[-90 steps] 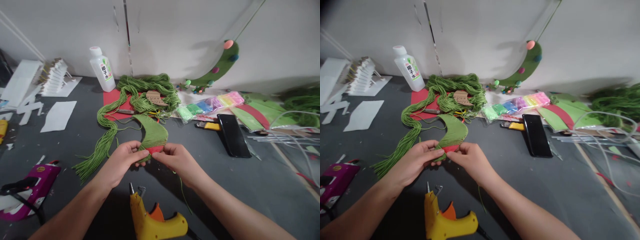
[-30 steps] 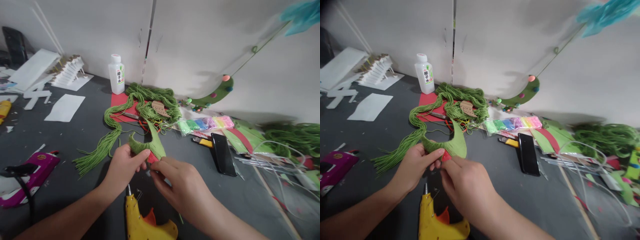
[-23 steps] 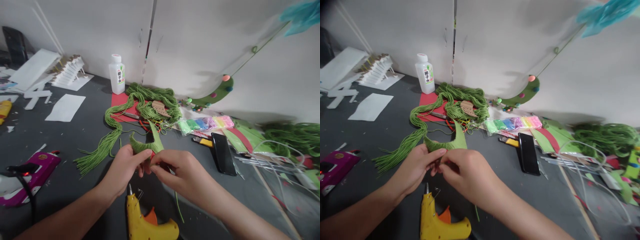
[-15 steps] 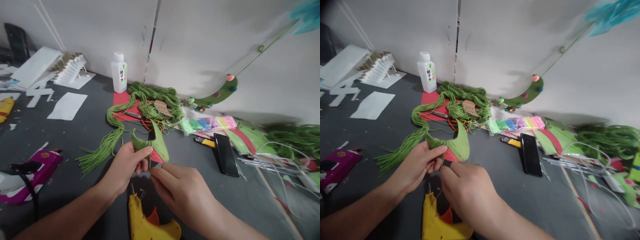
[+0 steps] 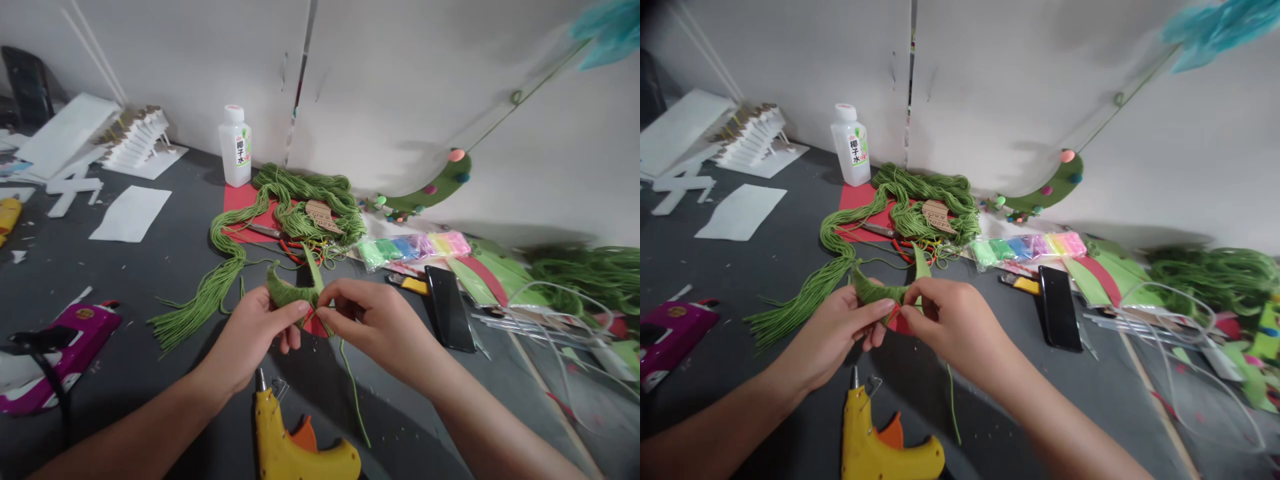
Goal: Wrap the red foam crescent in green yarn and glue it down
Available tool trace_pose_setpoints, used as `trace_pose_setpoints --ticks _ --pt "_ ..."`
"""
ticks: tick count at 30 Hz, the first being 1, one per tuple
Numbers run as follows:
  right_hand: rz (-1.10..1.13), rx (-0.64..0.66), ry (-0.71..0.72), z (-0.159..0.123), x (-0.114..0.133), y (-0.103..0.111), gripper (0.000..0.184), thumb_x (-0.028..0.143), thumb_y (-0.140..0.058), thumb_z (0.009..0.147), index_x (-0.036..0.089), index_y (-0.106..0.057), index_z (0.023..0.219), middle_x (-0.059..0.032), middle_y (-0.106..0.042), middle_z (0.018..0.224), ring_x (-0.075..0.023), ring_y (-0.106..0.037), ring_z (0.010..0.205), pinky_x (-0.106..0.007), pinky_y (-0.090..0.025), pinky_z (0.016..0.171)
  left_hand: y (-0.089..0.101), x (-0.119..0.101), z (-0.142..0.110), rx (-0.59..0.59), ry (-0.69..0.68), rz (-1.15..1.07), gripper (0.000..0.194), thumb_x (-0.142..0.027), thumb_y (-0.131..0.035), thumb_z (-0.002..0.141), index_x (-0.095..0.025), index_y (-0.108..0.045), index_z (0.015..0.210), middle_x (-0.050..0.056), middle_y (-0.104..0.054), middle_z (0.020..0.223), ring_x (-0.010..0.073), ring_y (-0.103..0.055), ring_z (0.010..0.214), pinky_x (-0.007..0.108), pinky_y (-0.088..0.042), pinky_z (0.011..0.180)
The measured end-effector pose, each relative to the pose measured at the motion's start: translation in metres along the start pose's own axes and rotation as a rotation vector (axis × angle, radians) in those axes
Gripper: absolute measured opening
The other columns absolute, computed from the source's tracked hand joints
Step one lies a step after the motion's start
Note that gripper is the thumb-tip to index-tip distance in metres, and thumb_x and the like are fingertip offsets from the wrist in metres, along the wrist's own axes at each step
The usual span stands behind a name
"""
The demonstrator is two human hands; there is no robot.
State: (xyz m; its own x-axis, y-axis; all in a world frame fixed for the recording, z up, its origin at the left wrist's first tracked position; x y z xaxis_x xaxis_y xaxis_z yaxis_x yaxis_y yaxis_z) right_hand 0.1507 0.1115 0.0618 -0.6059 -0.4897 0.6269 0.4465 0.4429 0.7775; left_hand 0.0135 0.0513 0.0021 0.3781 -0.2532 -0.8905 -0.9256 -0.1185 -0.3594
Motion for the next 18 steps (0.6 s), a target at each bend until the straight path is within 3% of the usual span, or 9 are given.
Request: trace_pose_setpoints --ticks 9,11,12,15,18 --pt "-0.035 0.016 0.070 0.009 -0.001 0.009 0.007 0.019 -0.059 0.076 0.020 -0.060 0.069 0.0039 -0.054 0.060 -0.0095 -0.045 0.053 -0.020 -0.031 0.050 0.000 -0.001 0.001 0.111 0.092 -0.055 0.014 -0.026 -0.063 0.078 -0.016 -0.058 0.068 -0.004 -0.056 0.046 0.0059 -0.048 0.041 0.015 -0.035 0.040" --pt "-0.014 0.009 0.063 0.011 -0.002 0.011 0.001 0.021 -0.061 0.075 0.021 -0.061 0.076 0.0051 -0.050 0.058 -0.0094 -0.044 0.052 -0.020 -0.030 0.048 0.001 -0.001 0.001 0.143 0.117 -0.053 0.014 -0.027 -0.063 0.078 -0.016 -0.059 0.069 -0.004 -0.056 0.046 0.0057 -0.048 0.040 0.014 -0.035 0.040" --pt "0.002 0.017 0.057 0.012 -0.003 0.012 0.007 0.023 -0.062 0.075 0.021 -0.062 0.082 0.0058 -0.047 0.057 -0.0093 -0.042 0.051 -0.020 -0.029 0.047 0.002 0.000 0.001 0.160 0.125 -0.049 0.014 -0.027 -0.063 0.078 -0.016 -0.059 0.070 -0.004 -0.056 0.045 0.0057 -0.048 0.040 0.014 -0.035 0.040" --pt "0.058 0.121 0.048 0.015 -0.008 0.012 0.012 0.028 -0.061 0.077 0.022 -0.065 0.086 0.0067 -0.041 0.053 -0.0086 -0.037 0.048 -0.019 -0.026 0.044 0.004 0.000 0.002 0.189 0.142 -0.027 0.016 -0.029 -0.064 0.076 -0.016 -0.060 0.068 -0.004 -0.055 0.045 0.0064 -0.050 0.040 0.014 -0.035 0.039" --pt "0.117 0.226 0.016 0.017 -0.011 0.013 0.014 0.029 -0.060 0.078 0.020 -0.062 0.068 0.0068 -0.039 0.050 -0.0078 -0.033 0.047 -0.019 -0.025 0.043 0.005 -0.002 0.004 0.187 0.130 0.030 0.012 -0.027 -0.066 0.073 -0.016 -0.061 0.071 -0.003 -0.059 0.053 0.0078 -0.054 0.045 0.016 -0.040 0.043"
Point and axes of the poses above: each hand's wrist, its own z-axis towards the middle knuckle, its own y-axis out of the back of the hand, x = y × z, the point moved 2 cm from there along z, towards the middle knuckle
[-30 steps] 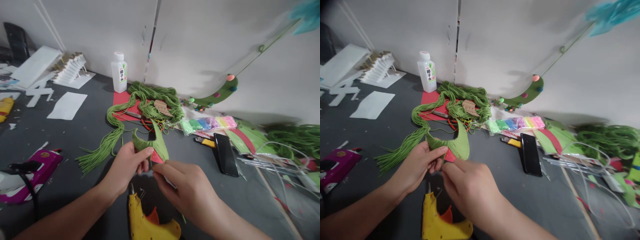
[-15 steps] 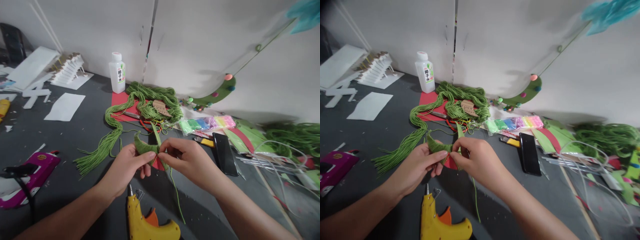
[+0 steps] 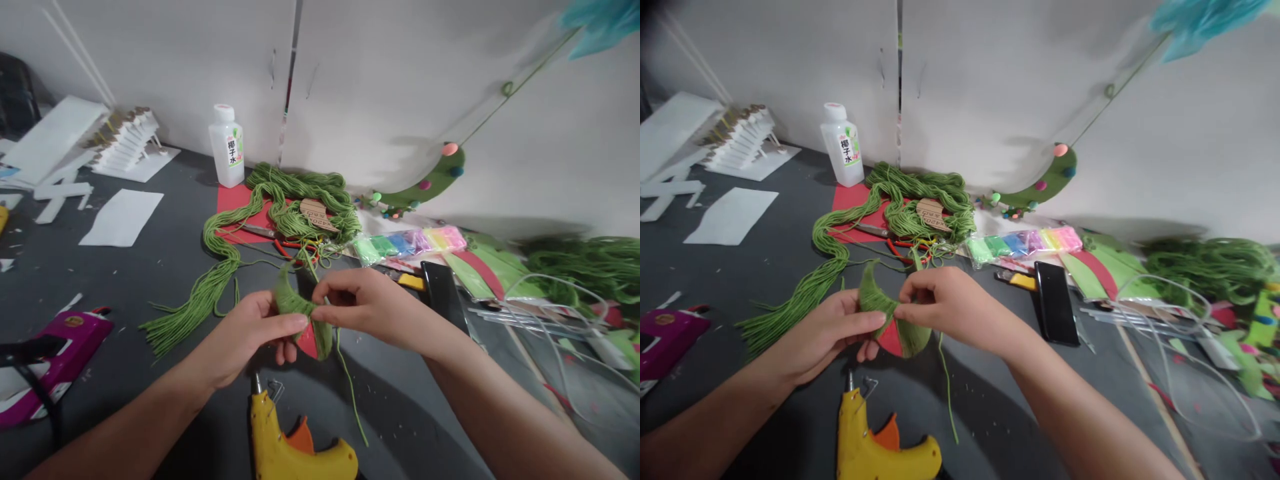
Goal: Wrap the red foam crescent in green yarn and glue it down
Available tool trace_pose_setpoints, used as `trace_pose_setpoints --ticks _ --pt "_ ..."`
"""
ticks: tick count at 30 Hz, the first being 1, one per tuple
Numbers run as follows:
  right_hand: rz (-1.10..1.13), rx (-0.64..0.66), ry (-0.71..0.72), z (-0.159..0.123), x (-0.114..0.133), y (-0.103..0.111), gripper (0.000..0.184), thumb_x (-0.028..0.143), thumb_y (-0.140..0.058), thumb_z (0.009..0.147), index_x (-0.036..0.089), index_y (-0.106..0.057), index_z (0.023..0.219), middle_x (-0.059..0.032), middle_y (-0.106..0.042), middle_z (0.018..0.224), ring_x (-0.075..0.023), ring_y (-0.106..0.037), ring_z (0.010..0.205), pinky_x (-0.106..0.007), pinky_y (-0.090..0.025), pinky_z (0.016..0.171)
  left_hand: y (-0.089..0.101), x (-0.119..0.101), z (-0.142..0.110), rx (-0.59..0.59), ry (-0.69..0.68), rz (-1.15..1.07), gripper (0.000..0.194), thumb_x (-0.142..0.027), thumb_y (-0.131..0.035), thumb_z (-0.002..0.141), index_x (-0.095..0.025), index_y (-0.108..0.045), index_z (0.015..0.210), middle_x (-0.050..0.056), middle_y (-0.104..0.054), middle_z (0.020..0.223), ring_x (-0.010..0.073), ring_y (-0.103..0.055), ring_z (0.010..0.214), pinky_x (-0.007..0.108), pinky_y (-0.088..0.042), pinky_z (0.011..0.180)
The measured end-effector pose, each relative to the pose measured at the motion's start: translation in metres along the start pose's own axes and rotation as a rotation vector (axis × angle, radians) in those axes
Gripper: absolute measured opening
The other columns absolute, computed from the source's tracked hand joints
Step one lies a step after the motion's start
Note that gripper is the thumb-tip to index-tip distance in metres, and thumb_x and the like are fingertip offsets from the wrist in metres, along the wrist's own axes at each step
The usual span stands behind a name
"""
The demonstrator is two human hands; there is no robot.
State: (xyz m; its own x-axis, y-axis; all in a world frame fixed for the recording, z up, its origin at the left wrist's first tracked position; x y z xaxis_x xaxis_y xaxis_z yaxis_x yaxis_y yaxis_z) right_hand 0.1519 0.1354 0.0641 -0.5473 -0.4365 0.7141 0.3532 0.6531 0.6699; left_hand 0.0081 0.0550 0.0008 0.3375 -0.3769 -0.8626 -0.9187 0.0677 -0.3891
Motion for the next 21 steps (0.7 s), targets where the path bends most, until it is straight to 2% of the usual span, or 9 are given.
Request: trace_pose_setpoints --ticks 4,8,10,15,21 --pt "0.035 0.035 -0.052 0.0023 -0.0023 0.0021 0.017 0.027 -0.060 0.077 0.019 -0.058 0.062 0.0069 -0.040 0.050 -0.0071 -0.031 0.047 -0.019 -0.024 0.041 0.0004 -0.0024 0.0007 -0.032 -0.011 0.207 0.008 -0.023 -0.064 0.074 -0.015 -0.065 0.076 -0.002 -0.060 0.053 0.0071 -0.052 0.046 0.016 -0.039 0.045" --pt "0.047 0.080 -0.045 0.0051 -0.0044 0.0021 0.016 0.026 -0.059 0.076 0.018 -0.058 0.061 0.0066 -0.039 0.050 -0.0072 -0.030 0.047 -0.019 -0.022 0.041 0.0004 -0.0028 -0.0007 -0.065 0.019 0.356 0.016 -0.026 -0.059 0.078 -0.015 -0.061 0.067 -0.002 -0.059 0.048 0.0075 -0.050 0.042 0.017 -0.037 0.044" --pt "0.049 0.117 -0.040 0.0061 -0.0053 0.0018 0.017 0.026 -0.059 0.076 0.018 -0.058 0.061 0.0066 -0.037 0.050 -0.0072 -0.030 0.047 -0.019 -0.021 0.041 0.0011 -0.0034 -0.0014 -0.049 0.027 0.369 0.017 -0.027 -0.058 0.078 -0.015 -0.059 0.065 -0.001 -0.059 0.048 0.0088 -0.051 0.043 0.018 -0.038 0.044" --pt "0.091 0.199 -0.030 0.0053 -0.0063 0.0026 0.020 0.025 -0.057 0.078 0.017 -0.055 0.059 0.0071 -0.032 0.051 -0.0071 -0.025 0.047 -0.020 -0.019 0.042 0.0051 -0.0069 0.0001 0.099 0.037 0.309 0.014 -0.023 -0.056 0.076 -0.014 -0.064 0.069 0.003 -0.064 0.056 0.0107 -0.052 0.047 0.021 -0.041 0.049" --pt "0.112 0.237 -0.054 0.0070 -0.0073 0.0019 0.020 0.028 -0.057 0.078 0.017 -0.056 0.061 0.0069 -0.035 0.052 -0.0068 -0.027 0.048 -0.020 -0.021 0.043 0.0066 -0.0057 0.0028 0.001 -0.019 0.306 0.009 -0.024 -0.065 0.072 -0.016 -0.063 0.072 -0.003 -0.055 0.060 0.0087 -0.048 0.053 0.019 -0.038 0.052"
Point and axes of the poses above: each hand's wrist, its own z-axis towards the middle knuckle, its own y-axis out of the back of the hand, x = y × z, the point moved 2 cm from there along z, towards the middle knuckle
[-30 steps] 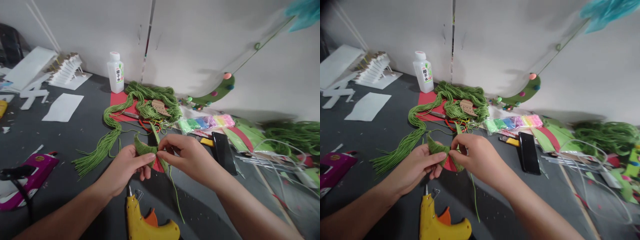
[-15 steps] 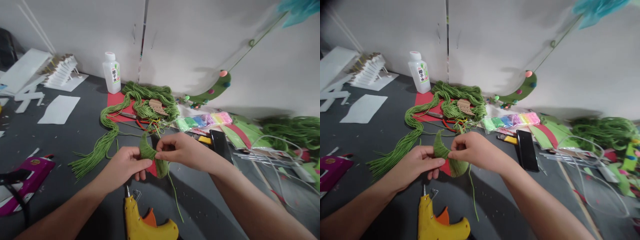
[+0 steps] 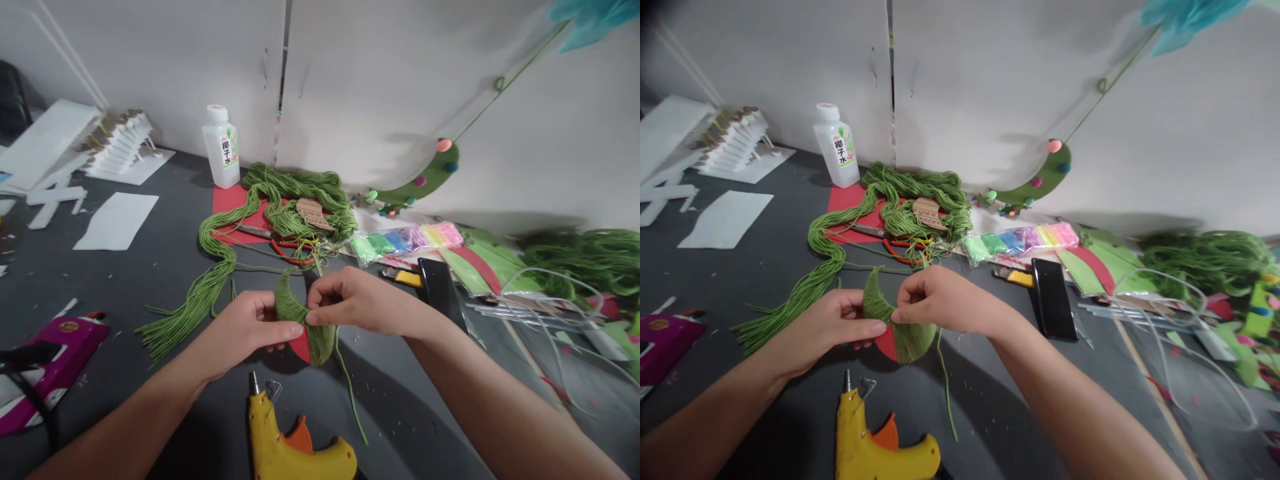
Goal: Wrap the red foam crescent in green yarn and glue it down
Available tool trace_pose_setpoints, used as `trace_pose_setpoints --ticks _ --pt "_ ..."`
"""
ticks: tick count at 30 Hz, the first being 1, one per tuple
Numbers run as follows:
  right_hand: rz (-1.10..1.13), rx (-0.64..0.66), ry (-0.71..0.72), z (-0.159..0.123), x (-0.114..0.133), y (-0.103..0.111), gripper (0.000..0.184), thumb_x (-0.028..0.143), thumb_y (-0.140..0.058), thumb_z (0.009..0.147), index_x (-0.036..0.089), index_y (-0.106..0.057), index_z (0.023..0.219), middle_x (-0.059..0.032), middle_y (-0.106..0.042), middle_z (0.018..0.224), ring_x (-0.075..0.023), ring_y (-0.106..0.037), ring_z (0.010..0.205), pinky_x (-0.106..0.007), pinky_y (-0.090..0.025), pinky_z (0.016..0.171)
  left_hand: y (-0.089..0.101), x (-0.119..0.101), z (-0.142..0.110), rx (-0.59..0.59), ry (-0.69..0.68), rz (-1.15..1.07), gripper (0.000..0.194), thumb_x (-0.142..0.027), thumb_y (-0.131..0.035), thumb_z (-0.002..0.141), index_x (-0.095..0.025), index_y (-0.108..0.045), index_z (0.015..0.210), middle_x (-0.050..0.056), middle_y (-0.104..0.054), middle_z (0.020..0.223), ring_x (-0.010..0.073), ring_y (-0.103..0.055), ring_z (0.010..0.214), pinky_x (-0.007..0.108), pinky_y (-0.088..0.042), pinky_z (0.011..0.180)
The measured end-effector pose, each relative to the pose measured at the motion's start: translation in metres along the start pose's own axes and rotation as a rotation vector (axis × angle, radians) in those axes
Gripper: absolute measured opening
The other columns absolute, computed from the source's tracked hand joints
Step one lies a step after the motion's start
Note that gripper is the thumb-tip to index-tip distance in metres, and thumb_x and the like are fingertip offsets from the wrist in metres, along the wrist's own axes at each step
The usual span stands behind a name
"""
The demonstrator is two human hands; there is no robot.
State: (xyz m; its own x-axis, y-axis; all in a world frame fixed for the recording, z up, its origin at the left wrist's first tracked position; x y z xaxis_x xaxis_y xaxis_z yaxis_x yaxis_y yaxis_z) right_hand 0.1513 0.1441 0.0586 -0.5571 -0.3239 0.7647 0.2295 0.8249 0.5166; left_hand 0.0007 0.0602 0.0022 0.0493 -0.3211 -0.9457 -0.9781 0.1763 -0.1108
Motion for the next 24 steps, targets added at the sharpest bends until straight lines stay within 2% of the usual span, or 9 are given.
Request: trace_pose_setpoints --ticks 3,6,10,12,15,17,19,21,24 --pt "-0.008 0.065 -0.035 0.003 0.000 -0.003 0.020 0.030 -0.059 0.077 0.016 -0.056 0.064 0.0075 -0.035 0.052 -0.0062 -0.027 0.048 -0.019 -0.021 0.043 -0.001 0.005 0.000 -0.003 0.028 0.052 0.011 -0.023 -0.061 0.073 -0.016 -0.056 0.065 -0.005 -0.051 0.055 0.0083 -0.045 0.050 0.020 -0.035 0.050" --pt "-0.037 0.076 -0.028 0.004 0.002 -0.003 0.018 0.031 -0.059 0.078 0.016 -0.057 0.067 0.0073 -0.038 0.053 -0.0060 -0.028 0.048 -0.019 -0.022 0.044 0.000 0.006 0.001 -0.010 0.031 0.096 0.014 -0.022 -0.058 0.074 -0.017 -0.051 0.063 -0.006 -0.048 0.053 0.0083 -0.043 0.049 0.020 -0.034 0.048" --pt "-0.153 0.063 -0.019 -0.004 0.005 0.014 0.011 0.025 -0.058 0.077 0.020 -0.062 0.087 0.0059 -0.046 0.061 -0.0075 -0.036 0.052 -0.020 -0.026 0.045 0.004 0.001 -0.001 -0.034 0.039 0.140 0.011 -0.022 -0.058 0.074 -0.017 -0.054 0.066 -0.006 -0.047 0.055 0.0080 -0.043 0.050 0.019 -0.033 0.049" --pt "-0.251 0.035 -0.012 -0.012 0.008 0.027 0.011 0.021 -0.056 0.078 0.021 -0.063 0.086 0.0049 -0.050 0.064 -0.0081 -0.039 0.053 -0.020 -0.028 0.046 0.004 -0.003 -0.003 -0.013 0.042 0.141 0.008 -0.022 -0.058 0.075 -0.016 -0.057 0.069 -0.004 -0.052 0.061 0.0084 -0.045 0.054 0.019 -0.035 0.052" --pt "-0.344 -0.109 0.049 -0.018 0.014 0.044 0.011 0.022 -0.053 0.080 0.021 -0.064 0.080 0.0022 -0.058 0.071 -0.0095 -0.045 0.057 -0.021 -0.033 0.050 0.001 -0.008 -0.006 0.061 0.018 0.119 0.006 -0.019 -0.056 0.077 -0.018 -0.061 0.074 -0.003 -0.059 0.071 0.0103 -0.052 0.063 0.020 -0.040 0.060" --pt "-0.372 -0.218 0.112 -0.016 0.017 0.049 0.013 0.023 -0.053 0.080 0.020 -0.065 0.080 0.0005 -0.061 0.074 -0.0108 -0.049 0.061 -0.021 -0.035 0.053 -0.001 -0.010 -0.008 0.079 -0.049 0.153 0.009 -0.017 -0.054 0.078 -0.020 -0.062 0.075 -0.003 -0.060 0.074 0.0113 -0.054 0.068 0.020 -0.041 0.063" --pt "-0.380 -0.267 0.165 -0.008 0.017 0.048 0.013 0.023 -0.053 0.080 0.019 -0.066 0.082 -0.0002 -0.062 0.075 -0.0116 -0.051 0.064 -0.022 -0.036 0.056 -0.002 -0.013 -0.010 0.052 -0.171 0.258 0.010 -0.016 -0.055 0.078 -0.021 -0.062 0.073 -0.002 -0.058 0.083 0.0118 -0.054 0.073 0.021 -0.041 0.067" --pt "-0.364 -0.242 0.214 0.004 0.015 0.042 0.013 0.021 -0.053 0.080 0.018 -0.065 0.083 0.0000 -0.061 0.076 -0.0113 -0.050 0.065 -0.022 -0.035 0.057 -0.002 -0.014 -0.013 -0.010 -0.312 0.393 0.010 -0.014 -0.057 0.077 -0.020 -0.061 0.069 0.001 -0.055 0.101 0.0113 -0.053 0.076 0.022 -0.041 0.071" --pt "-0.279 -0.095 0.276 0.024 0.008 0.027 0.012 0.015 -0.053 0.078 0.015 -0.064 0.081 0.0012 -0.059 0.075 -0.0098 -0.047 0.064 -0.022 -0.033 0.056 -0.002 -0.016 -0.016 -0.058 -0.473 0.527 0.013 -0.010 -0.056 0.075 -0.018 -0.060 0.066 0.002 -0.048 0.122 0.0090 -0.051 0.074 0.022 -0.041 0.073"
Point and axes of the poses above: each hand's wrist, its own z-axis towards the middle knuckle, its own y-axis out of the back of the hand, x = y × z, the point moved 2 cm from there along z, towards the middle knuckle
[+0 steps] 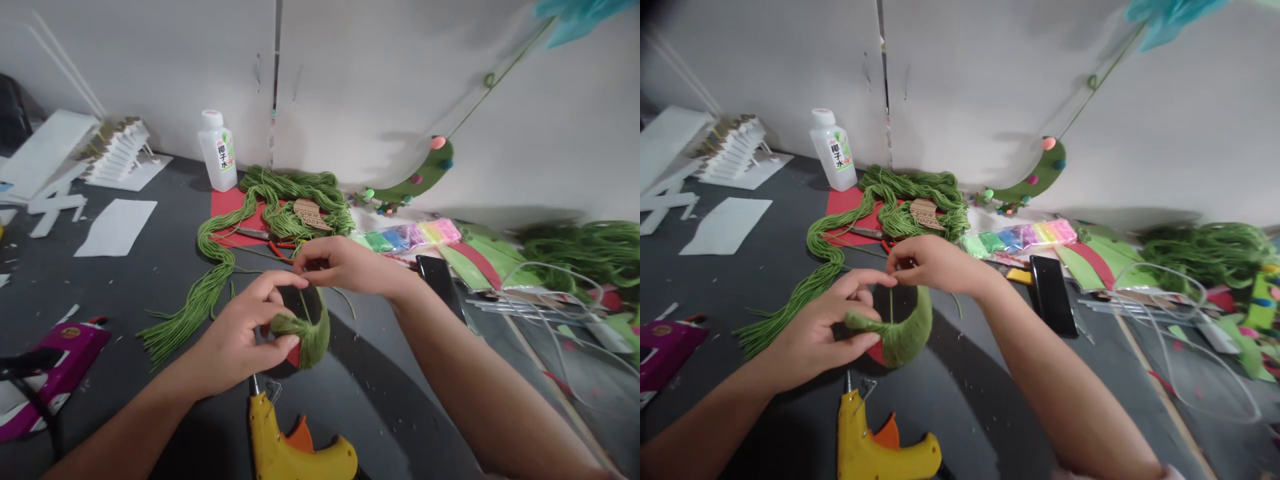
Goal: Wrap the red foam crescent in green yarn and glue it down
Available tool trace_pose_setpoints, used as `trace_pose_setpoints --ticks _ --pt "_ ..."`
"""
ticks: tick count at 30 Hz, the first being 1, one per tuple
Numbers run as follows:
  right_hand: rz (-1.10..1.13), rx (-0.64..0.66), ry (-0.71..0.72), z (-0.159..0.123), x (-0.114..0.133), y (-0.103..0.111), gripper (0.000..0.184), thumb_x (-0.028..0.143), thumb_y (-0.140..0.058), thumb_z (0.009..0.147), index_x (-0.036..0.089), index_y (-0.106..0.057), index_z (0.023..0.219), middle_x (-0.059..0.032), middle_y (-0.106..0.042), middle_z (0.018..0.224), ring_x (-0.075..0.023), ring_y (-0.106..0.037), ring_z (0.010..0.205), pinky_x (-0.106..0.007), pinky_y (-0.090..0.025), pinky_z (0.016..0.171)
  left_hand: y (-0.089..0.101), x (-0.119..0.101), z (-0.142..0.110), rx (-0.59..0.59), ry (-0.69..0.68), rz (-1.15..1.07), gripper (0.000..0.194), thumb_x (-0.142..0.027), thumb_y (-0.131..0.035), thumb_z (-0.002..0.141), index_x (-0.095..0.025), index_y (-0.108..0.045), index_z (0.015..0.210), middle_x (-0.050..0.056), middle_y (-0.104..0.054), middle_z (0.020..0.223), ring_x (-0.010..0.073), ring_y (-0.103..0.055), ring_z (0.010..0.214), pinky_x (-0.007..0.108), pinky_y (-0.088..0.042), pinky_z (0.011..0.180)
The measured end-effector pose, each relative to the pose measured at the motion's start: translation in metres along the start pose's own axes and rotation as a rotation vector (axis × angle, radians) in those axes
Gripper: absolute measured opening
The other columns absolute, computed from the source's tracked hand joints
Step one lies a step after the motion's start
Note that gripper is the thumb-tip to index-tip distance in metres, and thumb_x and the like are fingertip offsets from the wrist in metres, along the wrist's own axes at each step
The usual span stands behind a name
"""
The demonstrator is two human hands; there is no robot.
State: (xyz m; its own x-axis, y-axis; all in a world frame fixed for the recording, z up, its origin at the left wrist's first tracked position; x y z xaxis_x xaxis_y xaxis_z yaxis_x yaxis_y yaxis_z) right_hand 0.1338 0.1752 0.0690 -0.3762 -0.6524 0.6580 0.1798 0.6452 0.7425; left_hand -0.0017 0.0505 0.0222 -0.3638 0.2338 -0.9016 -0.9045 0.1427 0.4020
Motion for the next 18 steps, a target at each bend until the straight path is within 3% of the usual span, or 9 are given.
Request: trace_pose_setpoints --ticks 3,6,8,12,13,14,16,17,18 --pt "0.137 0.146 0.042 0.014 -0.009 -0.017 0.011 0.011 -0.053 0.076 0.014 -0.064 0.078 0.0036 -0.055 0.067 -0.0083 -0.043 0.058 -0.020 -0.032 0.054 -0.001 -0.002 0.001 0.016 -0.081 0.002 0.016 -0.006 -0.055 0.074 -0.020 -0.061 0.070 0.001 -0.058 0.114 0.0113 -0.055 0.079 0.023 -0.041 0.078" --pt "0.193 0.148 0.045 0.024 -0.018 -0.021 0.009 0.016 -0.057 0.076 0.014 -0.065 0.081 0.0049 -0.052 0.061 -0.0081 -0.043 0.055 -0.020 -0.035 0.054 -0.001 0.003 0.003 -0.023 0.037 -0.078 0.014 -0.008 -0.056 0.075 -0.020 -0.063 0.076 0.000 -0.065 0.088 0.0145 -0.058 0.082 0.023 -0.042 0.077" --pt "0.185 0.029 0.022 0.026 -0.020 -0.016 0.012 0.020 -0.057 0.078 0.013 -0.063 0.085 0.0020 -0.055 0.069 -0.0101 -0.048 0.062 -0.022 -0.038 0.059 -0.001 0.010 0.005 -0.100 0.221 -0.214 0.008 -0.014 -0.059 0.075 -0.020 -0.065 0.075 -0.001 -0.065 0.079 0.0140 -0.058 0.076 0.023 -0.042 0.072" --pt "-0.029 -0.494 0.023 -0.003 0.001 0.002 0.010 0.013 -0.054 0.077 0.014 -0.062 0.083 -0.0054 -0.058 0.093 -0.0164 -0.052 0.090 -0.028 -0.040 0.080 -0.002 0.028 0.007 -0.310 0.579 -0.651 0.007 -0.022 -0.068 0.069 -0.016 -0.064 0.067 -0.002 -0.064 0.065 0.0106 -0.056 0.059 0.021 -0.044 0.059" --pt "-0.053 -0.539 0.026 -0.015 0.011 0.001 0.014 0.008 -0.052 0.076 0.015 -0.062 0.082 -0.0047 -0.059 0.093 -0.0156 -0.053 0.088 -0.027 -0.041 0.080 -0.003 0.032 0.008 -0.353 0.622 -0.708 0.010 -0.022 -0.069 0.068 -0.016 -0.062 0.063 -0.003 -0.061 0.059 0.0090 -0.054 0.053 0.019 -0.042 0.053" --pt "-0.015 -0.483 0.024 -0.026 0.021 -0.005 0.021 0.004 -0.049 0.075 0.016 -0.062 0.084 -0.0022 -0.061 0.088 -0.0135 -0.055 0.081 -0.024 -0.042 0.075 -0.004 0.034 0.008 -0.385 0.647 -0.736 0.013 -0.022 -0.069 0.066 -0.016 -0.060 0.060 -0.004 -0.058 0.053 0.0077 -0.051 0.048 0.018 -0.039 0.048" --pt "0.126 -0.184 -0.006 -0.047 0.037 -0.030 0.031 -0.001 -0.045 0.073 0.019 -0.064 0.086 0.0005 -0.065 0.084 -0.0120 -0.058 0.079 -0.022 -0.044 0.073 -0.006 0.037 0.009 -0.413 0.668 -0.758 0.017 -0.022 -0.070 0.065 -0.016 -0.056 0.057 -0.006 -0.053 0.048 0.0065 -0.049 0.043 0.017 -0.035 0.041" --pt "0.165 -0.033 -0.038 -0.055 0.041 -0.047 0.032 -0.001 -0.045 0.074 0.019 -0.066 0.088 -0.0007 -0.066 0.089 -0.0130 -0.059 0.083 -0.022 -0.045 0.077 -0.007 0.038 0.009 -0.421 0.678 -0.776 0.018 -0.023 -0.071 0.064 -0.017 -0.055 0.058 -0.007 -0.053 0.049 0.0062 -0.049 0.042 0.016 -0.033 0.040" --pt "0.211 0.010 -0.069 -0.061 0.043 -0.063 0.030 0.001 -0.046 0.075 0.018 -0.066 0.090 -0.0030 -0.066 0.097 -0.0144 -0.060 0.089 -0.024 -0.045 0.081 -0.009 0.038 0.009 -0.427 0.687 -0.794 0.019 -0.023 -0.071 0.064 -0.017 -0.055 0.059 -0.007 -0.054 0.049 0.0061 -0.050 0.042 0.016 -0.032 0.038"
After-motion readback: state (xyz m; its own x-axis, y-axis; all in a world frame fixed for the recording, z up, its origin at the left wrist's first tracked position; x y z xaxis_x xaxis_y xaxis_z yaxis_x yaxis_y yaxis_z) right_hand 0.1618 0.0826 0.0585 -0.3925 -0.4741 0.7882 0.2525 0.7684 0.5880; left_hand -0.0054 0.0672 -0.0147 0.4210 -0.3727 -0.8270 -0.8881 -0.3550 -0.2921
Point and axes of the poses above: each hand's wrist, its own z-axis towards the middle knuckle, its own y-axis out of the back of the hand, x = y × z, the point moved 2 cm from there along z, towards the middle knuckle
